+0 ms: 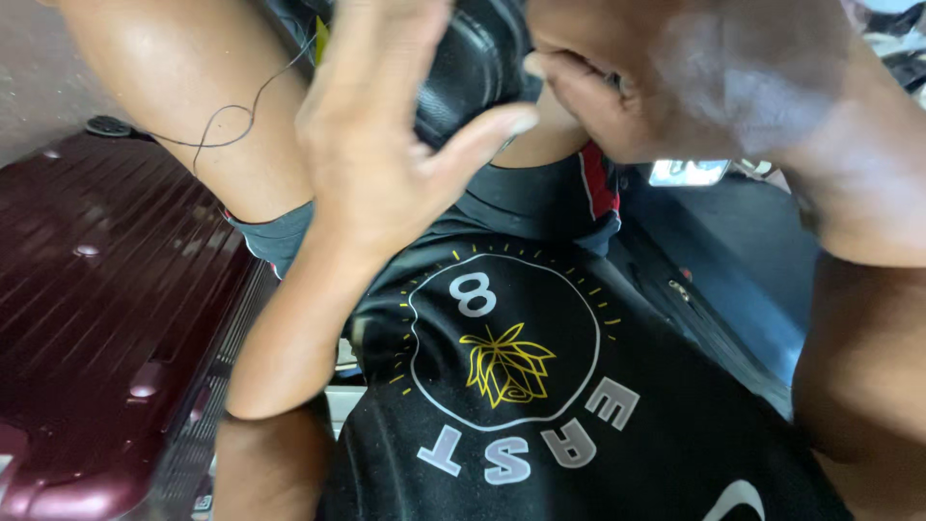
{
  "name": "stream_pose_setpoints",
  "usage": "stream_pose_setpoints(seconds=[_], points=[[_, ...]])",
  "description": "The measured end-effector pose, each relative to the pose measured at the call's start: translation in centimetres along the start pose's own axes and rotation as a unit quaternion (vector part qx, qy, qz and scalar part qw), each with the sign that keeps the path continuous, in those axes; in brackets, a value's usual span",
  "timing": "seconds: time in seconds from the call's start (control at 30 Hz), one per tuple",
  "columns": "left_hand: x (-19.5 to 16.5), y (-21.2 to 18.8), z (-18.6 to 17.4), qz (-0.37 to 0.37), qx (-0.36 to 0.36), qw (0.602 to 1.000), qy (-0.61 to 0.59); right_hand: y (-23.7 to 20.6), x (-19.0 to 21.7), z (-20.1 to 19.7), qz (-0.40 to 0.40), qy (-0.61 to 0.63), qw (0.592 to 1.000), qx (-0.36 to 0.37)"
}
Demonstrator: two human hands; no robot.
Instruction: The person sits with a black leather shoe on their lap and uses a needle and thread to stitch the shoe's upper. They repeatedly push the needle through the leather and pull the thread to secure the seam.
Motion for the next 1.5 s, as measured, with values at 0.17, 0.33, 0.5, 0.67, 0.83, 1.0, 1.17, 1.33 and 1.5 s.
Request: stream_pose_setpoints(seconds=[0.17, 0.33, 0.5, 0.67, 0.83, 1.0, 1.17, 1.33, 1.5], points=[[7.1, -8.2, -6.8, -0.229, -0.22, 0.925, -0.208, -0.7, 0.3, -2.2, 0.009, 0.095, 0.995, 0.011], [10.6, -19.0, -10.9, -0.395, -0.188, 0.899, 0.013, -0.7, -0.9, -1.7, 0.086, 0.328, 0.94, 0.038], [9.0, -23.2, -11.2, -0.362, -0.055, 0.868, 0.335, -3.3, -4.4, 2.2, 0.198, 0.416, 0.885, 0.059], [6.8, -20.5, -8.4, -0.251, -0.092, 0.941, 0.208, -7.3, -7.3, 6.0, 0.301, 0.467, 0.832, 0.013], [7.0, -19.2, -2.3, -0.181, -0.033, 0.978, 0.098, -8.7, -8.2, 6.4, 0.28, 0.419, 0.863, 0.022], [10.5, -23.5, -2.0, -0.294, -0.111, 0.944, -0.101, -10.1, -8.8, 7.0, 0.365, 0.47, 0.802, 0.053], [12.7, -24.1, -1.0, -0.3, -0.253, 0.724, -0.568, -8.1, -7.6, 5.7, 0.294, 0.516, 0.804, 0.029], [11.0, -20.2, 2.7, -0.359, -0.162, 0.61, -0.688, -8.0, -6.7, 4.4, 0.311, 0.488, 0.815, -0.022], [7.0, -14.9, 2.8, -0.206, 0.018, 0.965, -0.162, -6.9, -4.6, 3.0, 0.28, 0.47, 0.835, -0.053]])
Point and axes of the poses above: each hand's wrist, its own y-axis towards the middle knuckle, its own z-axis out of the palm, x = y × z, the point moved 10 cm from there along y, towards the middle knuckle, and after that the axes turned 5 degrees about y, right-handed, at the moved point
